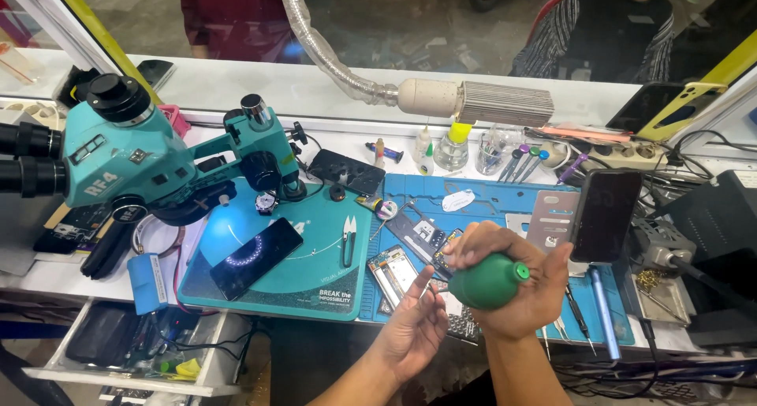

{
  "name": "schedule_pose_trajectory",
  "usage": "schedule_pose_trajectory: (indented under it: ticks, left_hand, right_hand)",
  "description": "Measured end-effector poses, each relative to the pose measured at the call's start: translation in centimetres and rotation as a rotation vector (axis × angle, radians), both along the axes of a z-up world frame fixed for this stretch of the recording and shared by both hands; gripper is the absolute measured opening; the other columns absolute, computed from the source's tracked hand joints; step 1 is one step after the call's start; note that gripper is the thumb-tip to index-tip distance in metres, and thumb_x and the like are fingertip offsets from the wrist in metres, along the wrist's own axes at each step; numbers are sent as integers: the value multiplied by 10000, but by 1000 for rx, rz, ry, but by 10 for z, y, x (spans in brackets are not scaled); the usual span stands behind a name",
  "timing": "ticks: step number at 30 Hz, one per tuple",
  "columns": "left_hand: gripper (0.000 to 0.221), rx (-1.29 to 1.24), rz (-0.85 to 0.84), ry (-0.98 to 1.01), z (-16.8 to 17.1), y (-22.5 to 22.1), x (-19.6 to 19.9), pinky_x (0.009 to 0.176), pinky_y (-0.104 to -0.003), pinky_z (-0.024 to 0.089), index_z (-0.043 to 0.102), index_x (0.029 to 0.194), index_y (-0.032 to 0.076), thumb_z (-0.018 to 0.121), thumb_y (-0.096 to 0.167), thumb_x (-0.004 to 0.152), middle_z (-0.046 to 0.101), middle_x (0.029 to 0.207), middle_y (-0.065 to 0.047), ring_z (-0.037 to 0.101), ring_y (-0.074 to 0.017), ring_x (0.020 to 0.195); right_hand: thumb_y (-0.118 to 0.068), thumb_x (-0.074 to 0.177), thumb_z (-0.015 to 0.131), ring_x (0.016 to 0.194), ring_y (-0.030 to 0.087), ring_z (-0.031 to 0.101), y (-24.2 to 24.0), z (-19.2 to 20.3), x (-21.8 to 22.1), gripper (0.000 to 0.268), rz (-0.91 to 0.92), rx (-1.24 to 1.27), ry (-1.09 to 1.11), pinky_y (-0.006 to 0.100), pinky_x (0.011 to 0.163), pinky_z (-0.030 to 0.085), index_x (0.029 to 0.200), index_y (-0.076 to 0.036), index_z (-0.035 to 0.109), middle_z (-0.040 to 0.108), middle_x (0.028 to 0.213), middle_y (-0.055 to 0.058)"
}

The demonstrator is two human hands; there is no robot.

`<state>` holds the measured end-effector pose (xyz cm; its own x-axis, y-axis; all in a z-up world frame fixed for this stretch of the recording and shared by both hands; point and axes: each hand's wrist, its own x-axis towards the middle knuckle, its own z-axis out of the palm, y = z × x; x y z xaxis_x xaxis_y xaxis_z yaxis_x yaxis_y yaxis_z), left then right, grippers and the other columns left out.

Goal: Technician disassembling a mobile phone to inspect and repair internal components at a dedicated workstation.

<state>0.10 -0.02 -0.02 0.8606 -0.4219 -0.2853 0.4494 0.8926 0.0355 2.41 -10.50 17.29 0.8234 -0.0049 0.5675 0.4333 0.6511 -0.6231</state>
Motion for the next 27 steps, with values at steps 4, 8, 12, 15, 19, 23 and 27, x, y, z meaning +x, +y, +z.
schedule_pose_trajectory:
  ticks: [4, 8, 12, 15, 19, 23, 27]
  left_hand:
    - [600, 51, -15, 38, 6, 0, -1, 746, -238, 626, 582, 1399, 211, 767, 23, 860, 687, 1007, -8, 700, -107, 855]
    - [562, 68, -16, 51, 6, -1, -2, 744, -240, 630, 601, 1368, 212, 766, 28, 864, 694, 1012, -13, 705, -107, 850]
    - [574, 72, -11, 64, 11, 1, -2, 741, -244, 629, 587, 1386, 207, 759, 31, 868, 692, 1033, -32, 705, -113, 854]
    - [573, 98, -4, 77, 15, 1, -2, 746, -234, 620, 604, 1365, 202, 780, 41, 844, 686, 1031, -24, 691, -96, 827]
    - [574, 113, 7, 92, 13, -1, -1, 764, -234, 615, 608, 1363, 200, 781, 42, 839, 663, 1032, -28, 678, -97, 834]
    - [555, 89, 11, 104, 14, 1, -2, 750, -238, 619, 622, 1349, 196, 779, 35, 841, 690, 1005, -15, 689, -98, 820]
    - [556, 91, 18, 110, 12, 1, 1, 756, -245, 623, 616, 1355, 197, 775, 47, 843, 683, 1020, -23, 685, -112, 822]
  right_hand:
    - [-560, 1039, 322, 507, 209, 433, 1, -5, 5, 727, -86, 17, 48, 328, 525, 364, 624, -14, 561, 458, 544, 102]
    - [-545, 1063, 295, 703, 283, 599, 0, -5, 12, 731, -23, 33, 39, 408, 711, 497, 791, 16, 676, 593, 745, 153]
    - [-607, 1019, 320, 529, 225, 472, 0, -8, 11, 762, -62, -25, 71, 338, 542, 370, 638, -6, 592, 470, 555, 111]
    - [-585, 1039, 300, 517, 210, 448, 1, -6, 8, 746, -77, -32, 23, 336, 555, 370, 636, -20, 572, 452, 553, 91]
    - [-581, 1048, 268, 624, 241, 536, 3, -4, 8, 764, -2, -35, 3, 373, 643, 434, 722, 7, 630, 527, 680, 114]
    - [-588, 1035, 289, 488, 189, 393, 5, -2, 0, 733, -60, -60, 7, 311, 504, 335, 609, -38, 517, 399, 553, 57]
    - [-570, 1063, 231, 652, 258, 557, 2, -3, -3, 781, 0, -56, -28, 390, 687, 466, 745, 15, 639, 560, 713, 124]
